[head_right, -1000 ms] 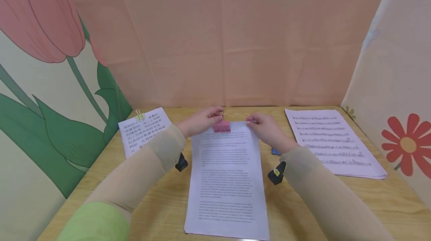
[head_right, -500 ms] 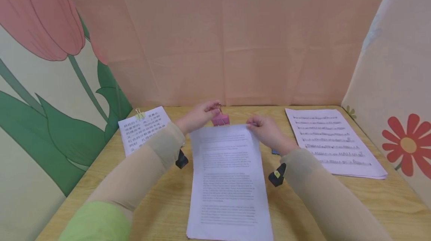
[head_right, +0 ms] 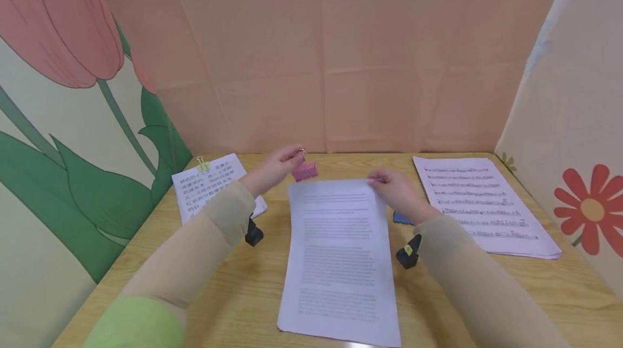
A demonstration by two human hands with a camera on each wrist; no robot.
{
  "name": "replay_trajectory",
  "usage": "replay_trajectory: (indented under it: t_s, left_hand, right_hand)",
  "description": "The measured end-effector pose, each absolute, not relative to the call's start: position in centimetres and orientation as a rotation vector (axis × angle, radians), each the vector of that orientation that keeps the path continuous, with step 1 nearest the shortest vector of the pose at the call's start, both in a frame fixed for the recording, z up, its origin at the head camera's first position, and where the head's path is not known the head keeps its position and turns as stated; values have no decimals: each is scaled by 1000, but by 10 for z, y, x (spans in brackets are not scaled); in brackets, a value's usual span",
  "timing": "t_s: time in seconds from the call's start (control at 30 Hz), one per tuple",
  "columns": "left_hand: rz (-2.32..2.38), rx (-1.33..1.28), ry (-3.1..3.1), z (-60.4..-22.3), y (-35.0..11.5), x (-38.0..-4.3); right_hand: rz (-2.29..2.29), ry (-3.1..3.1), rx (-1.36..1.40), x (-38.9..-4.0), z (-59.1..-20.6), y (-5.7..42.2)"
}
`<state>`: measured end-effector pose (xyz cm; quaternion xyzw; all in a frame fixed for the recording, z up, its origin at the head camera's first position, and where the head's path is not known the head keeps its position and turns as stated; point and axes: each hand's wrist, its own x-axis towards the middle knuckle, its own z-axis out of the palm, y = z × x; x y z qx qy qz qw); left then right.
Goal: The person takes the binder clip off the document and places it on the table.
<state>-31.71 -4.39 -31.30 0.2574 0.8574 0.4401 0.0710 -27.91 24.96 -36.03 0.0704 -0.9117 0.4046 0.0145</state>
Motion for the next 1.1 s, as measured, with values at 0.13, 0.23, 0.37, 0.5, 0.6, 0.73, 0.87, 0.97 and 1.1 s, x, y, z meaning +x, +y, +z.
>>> replay_trajectory:
  t_s: [0.13,0.23,0.37,0.5,0.6,0.73,0.87,0.97,1.1]
  left_hand:
    - [1292,707,2601,-325,-56,-316]
    - [1280,653,2620,-337,-65,-316]
    - [1338,576,2592,-354,-72,-317]
    - [1287,489,2570,-372,-75,-318]
    - [1200,459,2588,-384,-75,-319]
    - [1130,443,2602,-395,-70,-321]
    - [1109,411,2575,-404,-66,-322]
    - [1080,375,2569,-411,-65,-324]
    - [1072,280,2537,-417,-65,-326]
  right_hand:
    - [1224,-2840,180,-281,-361,256]
    - [1214,-2832,159,-283,-360,260]
    - [1171,-2841,157,-284,-360,266]
    - [1150,-2840,154,-285,-361,270]
    - [1152,-2835,150,-287,-363,271]
    - [1117,-2813,147,-288,-363,273]
    - [1134,-2805,149,-290,-364,275]
    - [1172,-2820,144,-291,-365,276]
    - [1188,-2836,122,-293,-366,277]
